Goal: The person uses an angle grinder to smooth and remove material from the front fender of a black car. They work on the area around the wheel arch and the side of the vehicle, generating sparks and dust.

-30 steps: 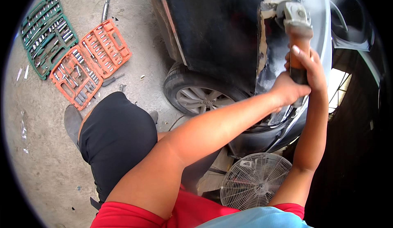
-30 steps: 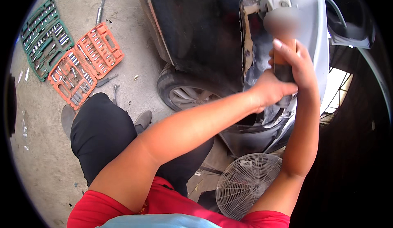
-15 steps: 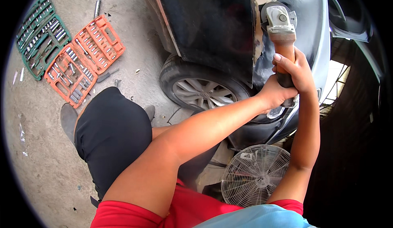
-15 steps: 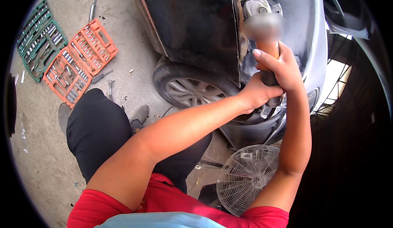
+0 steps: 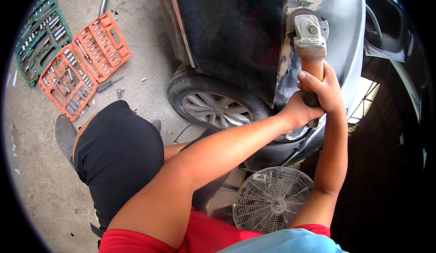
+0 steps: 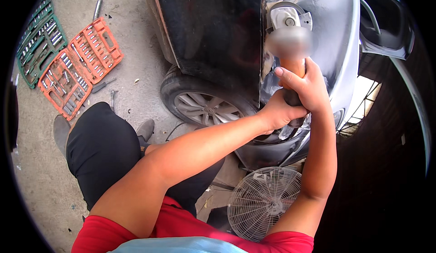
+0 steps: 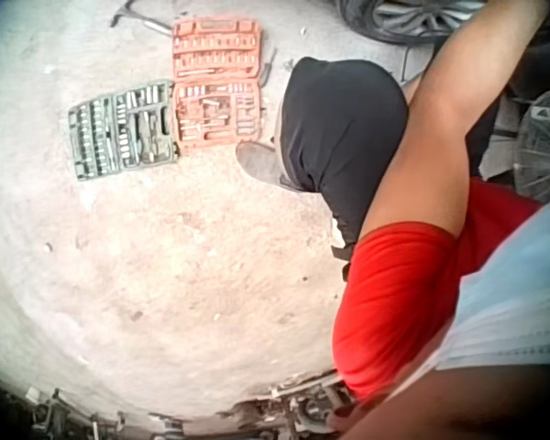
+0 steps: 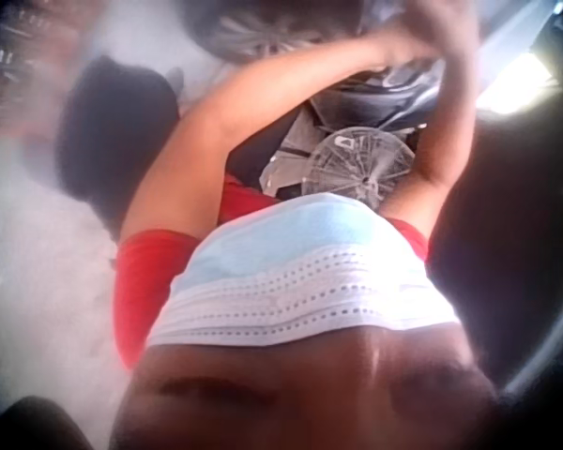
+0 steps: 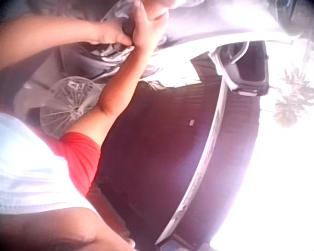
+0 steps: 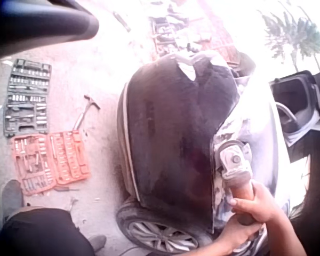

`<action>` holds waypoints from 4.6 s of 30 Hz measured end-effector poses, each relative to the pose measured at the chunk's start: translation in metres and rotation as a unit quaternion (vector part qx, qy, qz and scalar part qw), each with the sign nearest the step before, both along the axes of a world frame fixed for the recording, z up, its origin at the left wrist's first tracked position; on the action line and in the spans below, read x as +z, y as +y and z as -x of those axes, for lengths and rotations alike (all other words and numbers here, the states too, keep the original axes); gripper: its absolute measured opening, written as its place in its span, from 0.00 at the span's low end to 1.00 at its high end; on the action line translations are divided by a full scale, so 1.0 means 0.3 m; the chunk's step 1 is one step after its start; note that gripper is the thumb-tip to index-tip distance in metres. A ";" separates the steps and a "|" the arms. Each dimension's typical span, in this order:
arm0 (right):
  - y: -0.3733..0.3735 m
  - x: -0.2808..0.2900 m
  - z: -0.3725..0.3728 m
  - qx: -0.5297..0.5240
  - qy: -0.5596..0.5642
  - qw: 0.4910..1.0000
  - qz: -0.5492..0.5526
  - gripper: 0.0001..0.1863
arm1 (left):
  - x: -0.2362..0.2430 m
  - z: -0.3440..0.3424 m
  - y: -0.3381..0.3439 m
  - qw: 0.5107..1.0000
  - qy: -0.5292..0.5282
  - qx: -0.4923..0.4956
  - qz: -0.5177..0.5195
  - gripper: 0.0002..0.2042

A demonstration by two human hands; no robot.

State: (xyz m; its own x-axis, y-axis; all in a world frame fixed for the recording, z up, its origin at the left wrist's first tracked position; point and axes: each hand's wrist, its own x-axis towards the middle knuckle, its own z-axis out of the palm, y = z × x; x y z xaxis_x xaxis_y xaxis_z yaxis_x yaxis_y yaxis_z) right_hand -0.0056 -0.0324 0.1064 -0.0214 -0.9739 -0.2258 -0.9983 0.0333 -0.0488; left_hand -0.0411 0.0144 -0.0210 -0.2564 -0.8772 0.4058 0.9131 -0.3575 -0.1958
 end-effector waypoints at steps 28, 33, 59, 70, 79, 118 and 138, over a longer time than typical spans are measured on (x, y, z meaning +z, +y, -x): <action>0.010 0.028 0.004 0.013 0.021 1.000 0.012 0.27 | 0.086 0.016 0.019 0.995 0.014 0.001 -0.095 0.14; 0.003 -0.005 -0.018 0.024 0.025 0.999 0.012 0.29 | 0.043 -0.007 0.000 0.995 0.061 -0.073 -0.025 0.12; -0.003 0.036 -0.061 0.007 0.064 0.998 0.004 0.27 | 0.076 -0.083 0.014 0.996 0.036 -0.071 -0.033 0.18; -0.025 0.035 -0.103 0.013 0.067 0.998 0.005 0.27 | 0.077 -0.119 -0.004 0.997 0.030 -0.058 -0.044 0.12; -0.018 0.014 -0.124 0.017 0.056 0.998 0.002 0.25 | 0.055 -0.142 -0.014 0.998 0.026 -0.050 -0.035 0.15; -0.039 -0.013 -0.105 0.031 0.089 0.996 0.001 0.30 | 0.037 -0.097 -0.026 0.997 0.052 -0.058 -0.030 0.15; 0.035 0.024 -0.048 0.013 0.068 0.997 0.034 0.29 | 0.035 -0.070 0.019 0.992 0.052 -0.114 0.027 0.15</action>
